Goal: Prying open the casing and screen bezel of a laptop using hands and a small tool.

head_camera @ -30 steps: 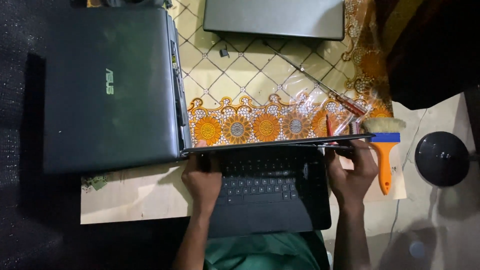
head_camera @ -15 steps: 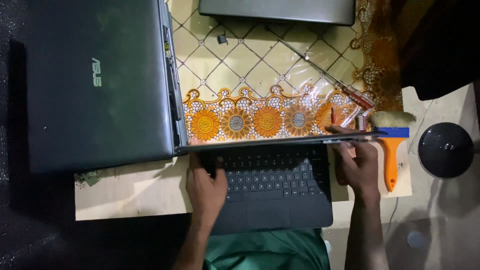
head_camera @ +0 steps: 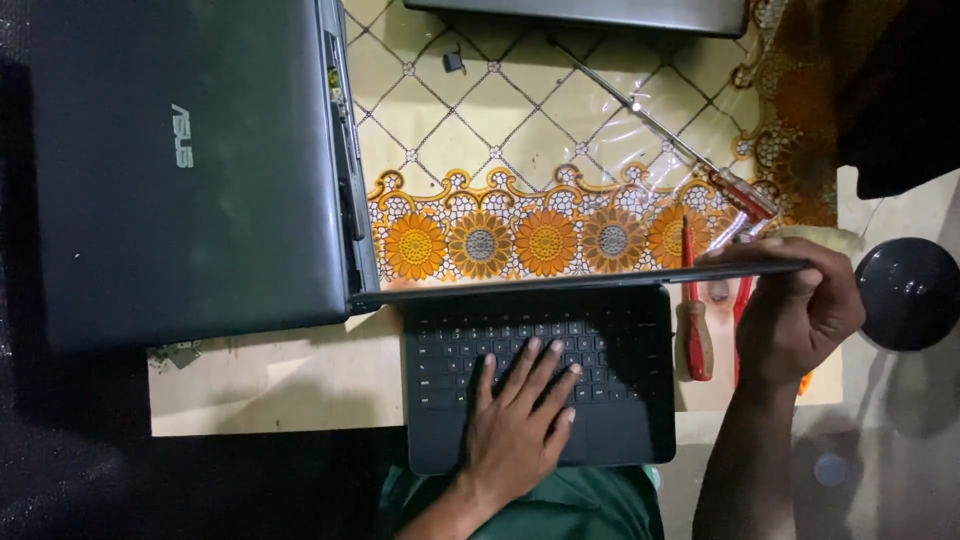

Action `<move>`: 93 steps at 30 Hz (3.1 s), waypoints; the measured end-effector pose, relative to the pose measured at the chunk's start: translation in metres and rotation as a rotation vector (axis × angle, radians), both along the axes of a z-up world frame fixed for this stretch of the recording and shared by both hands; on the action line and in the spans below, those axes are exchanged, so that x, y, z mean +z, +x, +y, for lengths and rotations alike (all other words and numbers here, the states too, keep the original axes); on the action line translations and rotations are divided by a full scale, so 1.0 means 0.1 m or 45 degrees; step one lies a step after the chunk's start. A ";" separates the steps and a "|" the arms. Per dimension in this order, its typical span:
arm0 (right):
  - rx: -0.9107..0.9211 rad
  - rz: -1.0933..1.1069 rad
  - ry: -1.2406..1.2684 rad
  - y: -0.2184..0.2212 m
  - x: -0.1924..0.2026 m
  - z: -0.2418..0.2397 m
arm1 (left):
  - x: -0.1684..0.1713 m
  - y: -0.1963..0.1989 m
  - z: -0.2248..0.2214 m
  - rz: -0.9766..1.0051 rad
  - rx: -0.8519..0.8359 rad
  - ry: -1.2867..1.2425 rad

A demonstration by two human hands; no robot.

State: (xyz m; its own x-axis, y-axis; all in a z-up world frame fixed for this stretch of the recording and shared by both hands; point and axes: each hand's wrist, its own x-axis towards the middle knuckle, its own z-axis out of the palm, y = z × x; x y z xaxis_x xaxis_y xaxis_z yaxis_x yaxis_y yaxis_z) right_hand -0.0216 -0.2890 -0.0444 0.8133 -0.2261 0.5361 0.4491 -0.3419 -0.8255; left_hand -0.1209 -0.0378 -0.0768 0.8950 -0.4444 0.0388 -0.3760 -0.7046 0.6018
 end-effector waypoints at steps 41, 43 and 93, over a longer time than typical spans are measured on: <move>-0.428 0.734 -0.494 -0.97 0.28 0.42 | 0.15 -0.47 1.13 0.078 0.465 0.181; -0.501 1.414 -0.819 -1.08 0.55 0.62 | 0.13 -0.54 1.16 0.305 0.415 0.144; -0.364 1.603 -0.266 -1.38 0.09 0.47 | 0.08 -0.31 1.07 0.096 0.548 0.019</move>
